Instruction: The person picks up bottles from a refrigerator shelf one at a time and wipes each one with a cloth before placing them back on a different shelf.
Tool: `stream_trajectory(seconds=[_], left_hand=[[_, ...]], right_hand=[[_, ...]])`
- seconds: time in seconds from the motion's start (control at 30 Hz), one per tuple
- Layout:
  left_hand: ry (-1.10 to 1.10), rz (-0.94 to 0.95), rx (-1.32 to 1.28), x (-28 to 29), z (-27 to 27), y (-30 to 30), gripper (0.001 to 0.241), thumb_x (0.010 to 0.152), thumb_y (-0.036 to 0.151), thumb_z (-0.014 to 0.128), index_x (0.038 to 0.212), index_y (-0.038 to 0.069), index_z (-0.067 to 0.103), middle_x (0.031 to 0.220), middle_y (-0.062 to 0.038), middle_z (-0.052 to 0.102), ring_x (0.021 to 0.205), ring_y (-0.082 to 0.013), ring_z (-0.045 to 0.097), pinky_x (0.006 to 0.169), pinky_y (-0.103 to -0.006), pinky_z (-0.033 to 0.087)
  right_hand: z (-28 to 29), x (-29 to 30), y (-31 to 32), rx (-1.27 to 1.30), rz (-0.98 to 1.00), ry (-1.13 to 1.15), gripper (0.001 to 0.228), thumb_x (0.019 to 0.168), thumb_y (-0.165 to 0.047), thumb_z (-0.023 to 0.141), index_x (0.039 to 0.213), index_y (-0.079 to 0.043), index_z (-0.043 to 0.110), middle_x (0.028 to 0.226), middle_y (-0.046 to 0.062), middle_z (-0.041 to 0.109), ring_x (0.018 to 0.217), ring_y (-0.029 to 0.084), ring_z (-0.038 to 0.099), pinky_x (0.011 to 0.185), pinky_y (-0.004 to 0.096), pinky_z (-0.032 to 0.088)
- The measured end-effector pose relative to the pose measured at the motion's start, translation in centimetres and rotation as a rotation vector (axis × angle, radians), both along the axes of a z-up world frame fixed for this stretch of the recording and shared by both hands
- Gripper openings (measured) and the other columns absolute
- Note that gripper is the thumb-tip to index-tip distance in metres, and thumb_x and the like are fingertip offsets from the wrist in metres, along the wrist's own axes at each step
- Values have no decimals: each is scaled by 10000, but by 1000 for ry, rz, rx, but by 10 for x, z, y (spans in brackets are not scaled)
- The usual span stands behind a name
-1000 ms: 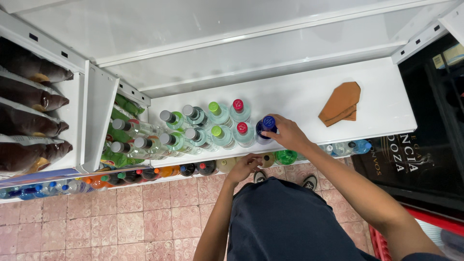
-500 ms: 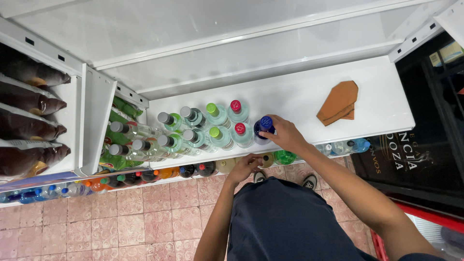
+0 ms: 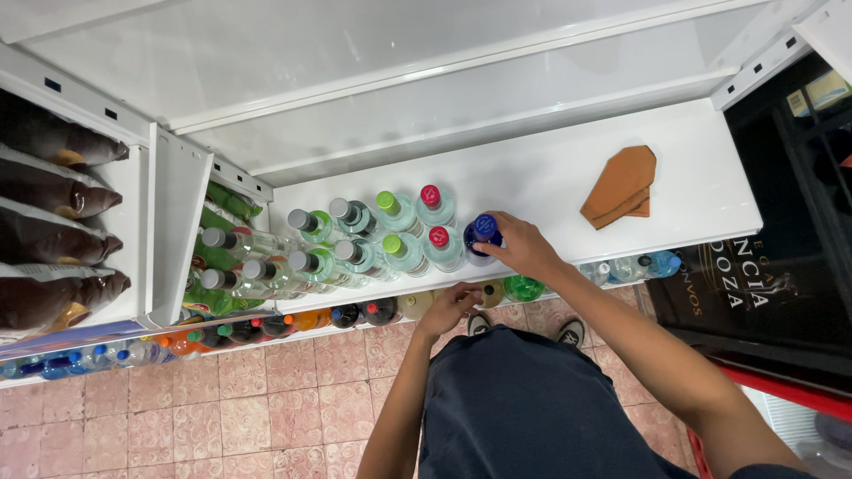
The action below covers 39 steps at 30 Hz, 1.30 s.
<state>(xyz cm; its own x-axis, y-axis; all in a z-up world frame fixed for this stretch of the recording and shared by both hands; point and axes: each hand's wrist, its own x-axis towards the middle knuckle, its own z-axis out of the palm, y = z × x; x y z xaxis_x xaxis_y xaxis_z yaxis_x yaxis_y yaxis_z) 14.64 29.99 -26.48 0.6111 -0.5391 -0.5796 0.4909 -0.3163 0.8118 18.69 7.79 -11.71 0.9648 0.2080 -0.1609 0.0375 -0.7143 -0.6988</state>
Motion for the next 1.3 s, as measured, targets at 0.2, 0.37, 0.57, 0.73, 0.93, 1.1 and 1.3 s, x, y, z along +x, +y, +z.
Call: stream_trajectory(seconds=[0.2, 0.37, 0.57, 0.73, 0.93, 1.1, 1.3], left_hand=[[-13, 8, 4, 3, 1, -2, 507, 1015, 438, 668, 1370, 78, 625, 1095, -158, 704, 974, -238, 698, 901, -352, 542], [-22, -12, 9, 8, 26, -1, 486, 1018, 431, 668, 1352, 79, 638, 1122, -182, 711, 997, -263, 717, 906, -370, 552], [56, -81, -35, 9, 36, -20, 484, 1031, 402, 646, 1383, 71, 624, 1201, -226, 687, 1077, -320, 696, 970, -414, 537], [114, -249, -94, 6, 59, -61, 520, 1070, 371, 587, 1427, -6, 559, 1257, -272, 650, 1168, -373, 668, 1054, -477, 498], [148, -500, -46, -4, 68, -121, 357, 985, 363, 566, 1249, 144, 664, 1120, -79, 745, 973, -186, 745, 872, -292, 553], [185, -610, -97, -15, 50, -164, 311, 990, 255, 596, 1251, 103, 671, 1126, -83, 772, 924, -173, 758, 878, -301, 631], [180, -751, -88, -22, 91, -205, 364, 991, 343, 557, 1268, 129, 659, 1125, -81, 772, 936, -161, 744, 861, -292, 564]], right_hand=[[8, -4, -1, 74, -28, 16, 581, 987, -328, 658, 1397, 50, 495, 1403, 278, 541, 1238, 469, 596, 997, 543, 558], [1, -20, -4, 223, -130, 13, 646, 957, -308, 716, 1459, 1, 451, 1441, 244, 519, 1336, 445, 516, 1054, 514, 509], [-71, -90, -19, 367, -460, 58, 586, 923, -262, 764, 1428, -102, 514, 1372, 193, 567, 1321, 410, 538, 1043, 462, 525], [-102, -160, -42, 366, -604, 240, 415, 963, -413, 708, 1290, -164, 649, 1293, 142, 636, 1257, 349, 618, 1008, 410, 571], [-118, -219, -58, 393, -829, 286, 262, 955, -398, 621, 1091, -204, 734, 1070, -20, 776, 965, 143, 708, 874, 301, 518], [-124, -255, -63, 411, -918, 305, 235, 989, -379, 584, 1070, -202, 715, 995, -38, 713, 880, 111, 639, 823, 269, 464], [-119, -280, -73, 324, -992, 337, 245, 997, -402, 566, 1023, -206, 711, 944, -46, 692, 822, 114, 624, 780, 291, 462]])
